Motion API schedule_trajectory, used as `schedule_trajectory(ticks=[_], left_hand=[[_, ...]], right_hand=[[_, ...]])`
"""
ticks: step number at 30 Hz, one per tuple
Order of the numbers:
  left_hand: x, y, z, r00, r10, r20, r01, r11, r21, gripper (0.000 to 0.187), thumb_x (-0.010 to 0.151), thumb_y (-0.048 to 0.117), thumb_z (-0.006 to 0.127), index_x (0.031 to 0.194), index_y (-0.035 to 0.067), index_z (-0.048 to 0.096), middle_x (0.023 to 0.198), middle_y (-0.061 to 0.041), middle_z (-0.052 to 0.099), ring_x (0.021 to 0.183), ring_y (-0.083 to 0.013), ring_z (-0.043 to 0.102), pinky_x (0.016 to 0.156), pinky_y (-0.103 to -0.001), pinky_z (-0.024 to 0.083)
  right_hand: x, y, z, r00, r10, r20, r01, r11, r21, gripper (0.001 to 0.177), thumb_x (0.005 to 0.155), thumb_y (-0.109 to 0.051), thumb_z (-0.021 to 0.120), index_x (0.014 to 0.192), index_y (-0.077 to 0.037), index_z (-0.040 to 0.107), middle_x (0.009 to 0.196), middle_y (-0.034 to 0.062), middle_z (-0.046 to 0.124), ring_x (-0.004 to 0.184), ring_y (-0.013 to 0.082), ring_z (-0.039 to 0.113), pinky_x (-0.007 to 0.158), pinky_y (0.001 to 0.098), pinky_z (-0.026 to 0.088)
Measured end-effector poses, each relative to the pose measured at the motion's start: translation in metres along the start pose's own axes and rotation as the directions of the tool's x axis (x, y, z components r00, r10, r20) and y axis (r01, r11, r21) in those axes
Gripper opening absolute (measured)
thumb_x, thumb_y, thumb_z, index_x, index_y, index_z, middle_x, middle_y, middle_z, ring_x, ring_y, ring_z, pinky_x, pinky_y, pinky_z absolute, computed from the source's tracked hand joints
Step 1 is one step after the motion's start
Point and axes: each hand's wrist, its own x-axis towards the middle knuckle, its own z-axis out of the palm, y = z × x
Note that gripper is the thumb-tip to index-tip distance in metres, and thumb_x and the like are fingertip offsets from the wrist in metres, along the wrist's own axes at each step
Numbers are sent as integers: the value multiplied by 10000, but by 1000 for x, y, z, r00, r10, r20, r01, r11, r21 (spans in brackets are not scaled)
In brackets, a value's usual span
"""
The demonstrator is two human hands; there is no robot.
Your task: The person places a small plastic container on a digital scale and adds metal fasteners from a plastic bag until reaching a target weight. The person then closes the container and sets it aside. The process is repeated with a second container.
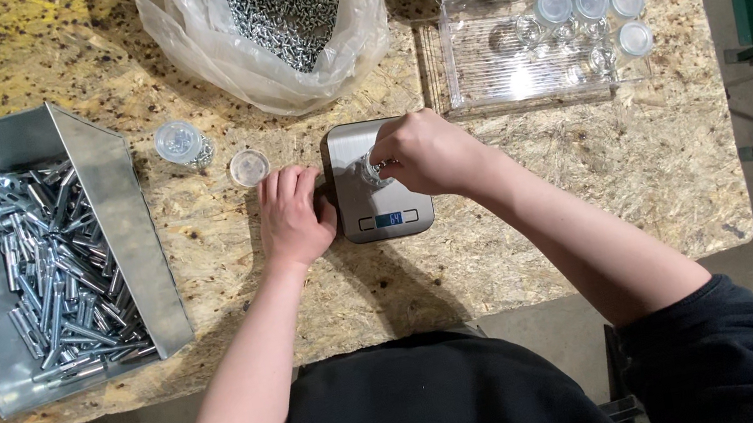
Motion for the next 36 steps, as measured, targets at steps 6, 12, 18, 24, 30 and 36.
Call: schedule_trajectory(ticks=[6,12,18,24,30,36], left_hand=[[-1,-1,-2,1000,-7,15,7,1000,-13,455,641,172,706,1089,124,650,989,-67,552,984,-296,574,882,-434,454],[-3,-2,1,1000,-14,18,14,1000,-9,460,644,185,703,1098,133,646,1007,-62,558,1003,-285,576,899,-427,456],[3,4,-4,999,-28,21,28,1000,-3,424,677,207,691,1092,141,637,1001,-56,551,993,-284,566,892,-429,455],[-2,-1,3,1000,5,18,-5,999,41,453,680,207,673,1120,101,653,1020,-98,569,1025,-319,584,891,-454,462],[2,-1,0,998,-28,55,26,999,38,468,675,176,659,1132,74,665,1018,-121,589,1007,-347,590,895,-467,474],[-32,-36,51,995,-28,92,24,998,54,507,655,226,666,1143,92,638,1012,-101,567,1036,-315,583,897,-449,478]], right_hand=[[1,1,-1,999,-30,40,30,1000,-2,52,814,-172,789,840,-156,746,888,46,758,851,314,750,751,449,603],[1,2,-3,997,-26,70,27,1000,-7,69,814,-146,790,823,-127,724,911,38,754,862,308,750,758,444,604],[12,-19,-39,998,-37,46,35,998,53,86,814,-145,787,821,-106,710,848,70,747,777,343,740,713,454,601],[85,36,-36,983,-29,-181,48,994,103,95,927,-116,720,1001,-64,749,824,95,726,751,307,734,679,411,579],[174,93,9,983,-116,-145,98,987,-128,290,815,-88,714,1104,-89,738,1029,135,730,958,365,743,785,490,605],[208,126,67,985,170,13,-148,891,-429,413,724,-26,701,1068,-243,773,1066,125,705,947,412,732,680,487,644]])
